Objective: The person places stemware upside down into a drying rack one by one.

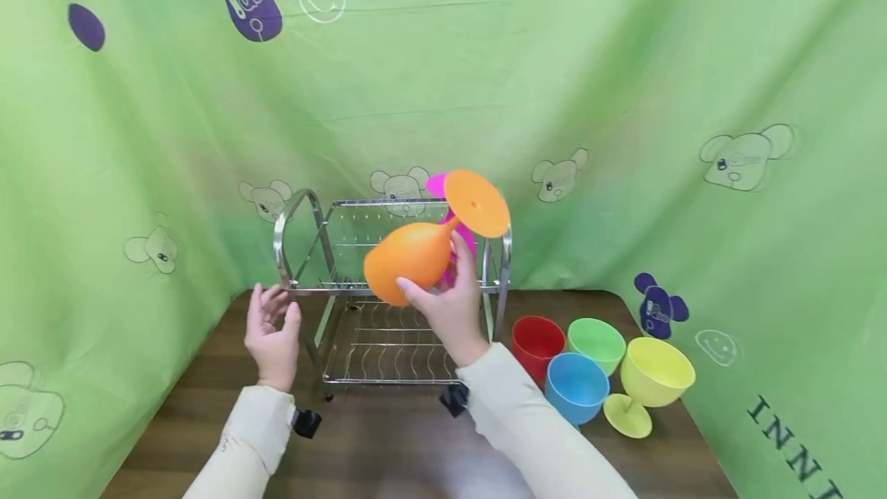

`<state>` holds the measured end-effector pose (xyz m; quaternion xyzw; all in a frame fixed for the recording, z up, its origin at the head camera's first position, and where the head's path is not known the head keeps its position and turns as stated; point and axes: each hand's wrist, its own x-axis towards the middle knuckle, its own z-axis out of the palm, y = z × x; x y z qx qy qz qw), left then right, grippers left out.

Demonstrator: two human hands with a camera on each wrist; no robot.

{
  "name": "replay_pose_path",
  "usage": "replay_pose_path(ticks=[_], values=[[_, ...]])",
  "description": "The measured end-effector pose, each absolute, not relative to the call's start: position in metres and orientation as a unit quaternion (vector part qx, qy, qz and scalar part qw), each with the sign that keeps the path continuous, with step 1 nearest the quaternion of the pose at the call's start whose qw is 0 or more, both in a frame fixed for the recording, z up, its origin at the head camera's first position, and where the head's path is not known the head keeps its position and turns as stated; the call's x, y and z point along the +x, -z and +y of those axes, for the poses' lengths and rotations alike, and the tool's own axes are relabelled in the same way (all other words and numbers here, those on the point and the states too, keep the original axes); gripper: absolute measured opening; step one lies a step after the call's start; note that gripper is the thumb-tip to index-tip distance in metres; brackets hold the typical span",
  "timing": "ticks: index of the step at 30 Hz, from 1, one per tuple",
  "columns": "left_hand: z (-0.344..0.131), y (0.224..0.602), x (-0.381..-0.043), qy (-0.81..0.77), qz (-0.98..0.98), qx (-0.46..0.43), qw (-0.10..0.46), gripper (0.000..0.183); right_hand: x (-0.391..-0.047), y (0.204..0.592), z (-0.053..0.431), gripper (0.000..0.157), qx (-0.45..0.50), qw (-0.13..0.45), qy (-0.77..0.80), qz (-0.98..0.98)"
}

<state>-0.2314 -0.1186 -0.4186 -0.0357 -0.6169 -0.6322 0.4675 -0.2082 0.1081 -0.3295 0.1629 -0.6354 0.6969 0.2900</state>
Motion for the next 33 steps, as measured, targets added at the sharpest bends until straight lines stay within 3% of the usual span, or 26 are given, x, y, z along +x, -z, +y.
replay_pose_path(ticks=[5,13,22,29,33], values=[[-0.136,0.419,-0.236,0.620,-0.650,-0.013,0.440,0.063,-0.226,0.324,0.096,0.083,0.152,0.282,-0.709,-0.628],[-0.151,0.420,-0.242,0.614,-0.693,-0.010,0.377,0.059,-0.253,0.320,0.091,0.087,0.092,0.253,-0.647,-0.713],[-0.161,0.425,-0.245,0.632,-0.733,-0.051,0.248,0.076,-0.268,0.320,0.081,0.086,0.069,0.211,-0.565,-0.795],[-0.162,0.430,-0.251,0.625,-0.753,-0.081,0.191,0.060,-0.274,0.321,0.078,0.083,0.058,0.205,-0.521,-0.826],[-0.163,0.427,-0.256,0.641,-0.735,-0.100,0.196,0.040,-0.280,0.321,0.075,0.082,0.060,0.198,-0.495,-0.844]])
